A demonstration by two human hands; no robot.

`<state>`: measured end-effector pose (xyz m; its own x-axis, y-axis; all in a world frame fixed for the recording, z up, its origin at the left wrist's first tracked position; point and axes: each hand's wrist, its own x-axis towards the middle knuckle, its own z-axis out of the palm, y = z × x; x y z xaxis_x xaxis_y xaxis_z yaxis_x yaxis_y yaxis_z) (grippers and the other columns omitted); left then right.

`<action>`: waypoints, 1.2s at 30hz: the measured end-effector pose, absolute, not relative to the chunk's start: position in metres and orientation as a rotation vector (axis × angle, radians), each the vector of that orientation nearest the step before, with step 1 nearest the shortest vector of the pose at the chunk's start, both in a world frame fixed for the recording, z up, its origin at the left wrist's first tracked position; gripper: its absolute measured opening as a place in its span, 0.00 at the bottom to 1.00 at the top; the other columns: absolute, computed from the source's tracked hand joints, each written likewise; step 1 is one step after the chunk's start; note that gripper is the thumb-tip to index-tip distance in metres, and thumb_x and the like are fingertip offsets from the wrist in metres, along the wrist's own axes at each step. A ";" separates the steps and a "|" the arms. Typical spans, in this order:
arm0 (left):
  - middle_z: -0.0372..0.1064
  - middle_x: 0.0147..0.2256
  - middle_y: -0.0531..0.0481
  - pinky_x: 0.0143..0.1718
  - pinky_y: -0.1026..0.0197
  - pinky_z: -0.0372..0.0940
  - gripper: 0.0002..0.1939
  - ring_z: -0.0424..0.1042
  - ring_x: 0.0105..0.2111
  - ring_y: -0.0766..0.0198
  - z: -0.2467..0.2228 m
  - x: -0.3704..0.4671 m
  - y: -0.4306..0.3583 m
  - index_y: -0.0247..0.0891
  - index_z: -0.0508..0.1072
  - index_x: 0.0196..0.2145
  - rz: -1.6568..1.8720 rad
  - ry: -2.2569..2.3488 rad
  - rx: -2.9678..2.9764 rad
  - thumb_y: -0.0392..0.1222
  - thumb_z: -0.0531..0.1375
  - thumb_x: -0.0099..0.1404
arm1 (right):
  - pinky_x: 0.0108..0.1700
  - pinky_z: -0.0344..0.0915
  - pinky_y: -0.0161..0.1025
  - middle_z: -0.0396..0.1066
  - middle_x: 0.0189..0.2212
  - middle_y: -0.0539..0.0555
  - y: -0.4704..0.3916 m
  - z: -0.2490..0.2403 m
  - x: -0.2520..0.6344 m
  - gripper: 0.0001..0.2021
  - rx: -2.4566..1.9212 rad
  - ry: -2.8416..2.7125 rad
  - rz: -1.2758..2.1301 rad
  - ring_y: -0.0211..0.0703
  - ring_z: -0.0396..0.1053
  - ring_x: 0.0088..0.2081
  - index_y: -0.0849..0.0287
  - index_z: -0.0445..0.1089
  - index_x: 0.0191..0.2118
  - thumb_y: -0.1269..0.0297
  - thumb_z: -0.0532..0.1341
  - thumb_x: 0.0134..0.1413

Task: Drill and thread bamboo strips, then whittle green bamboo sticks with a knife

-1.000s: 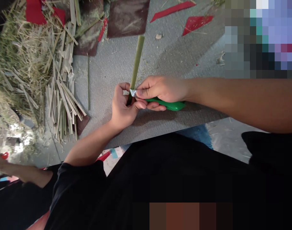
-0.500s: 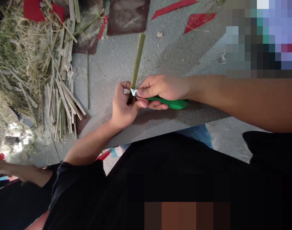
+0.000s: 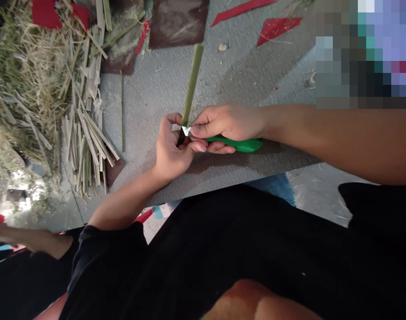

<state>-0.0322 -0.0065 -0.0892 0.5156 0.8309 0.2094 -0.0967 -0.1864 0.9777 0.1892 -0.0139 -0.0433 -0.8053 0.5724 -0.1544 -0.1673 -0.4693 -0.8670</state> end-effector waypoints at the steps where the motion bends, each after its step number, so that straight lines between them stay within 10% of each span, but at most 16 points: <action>1: 0.67 0.23 0.68 0.18 0.65 0.49 0.41 0.63 0.17 0.74 -0.090 -0.032 -0.006 0.46 0.64 0.51 0.956 0.656 1.542 0.69 0.81 0.58 | 0.18 0.59 0.31 0.62 0.20 0.46 -0.015 -0.043 0.188 0.28 -0.621 -1.286 2.279 0.33 0.61 0.17 0.61 0.71 0.34 0.41 0.67 0.80; 36: 0.66 0.25 0.65 0.21 0.67 0.56 0.41 0.65 0.20 0.74 -0.088 -0.031 -0.006 0.45 0.65 0.48 0.953 0.656 1.539 0.71 0.82 0.57 | 0.23 0.60 0.26 0.63 0.21 0.46 -0.025 -0.026 0.190 0.23 -0.746 -1.193 2.277 0.29 0.63 0.19 0.63 0.71 0.34 0.54 0.65 0.85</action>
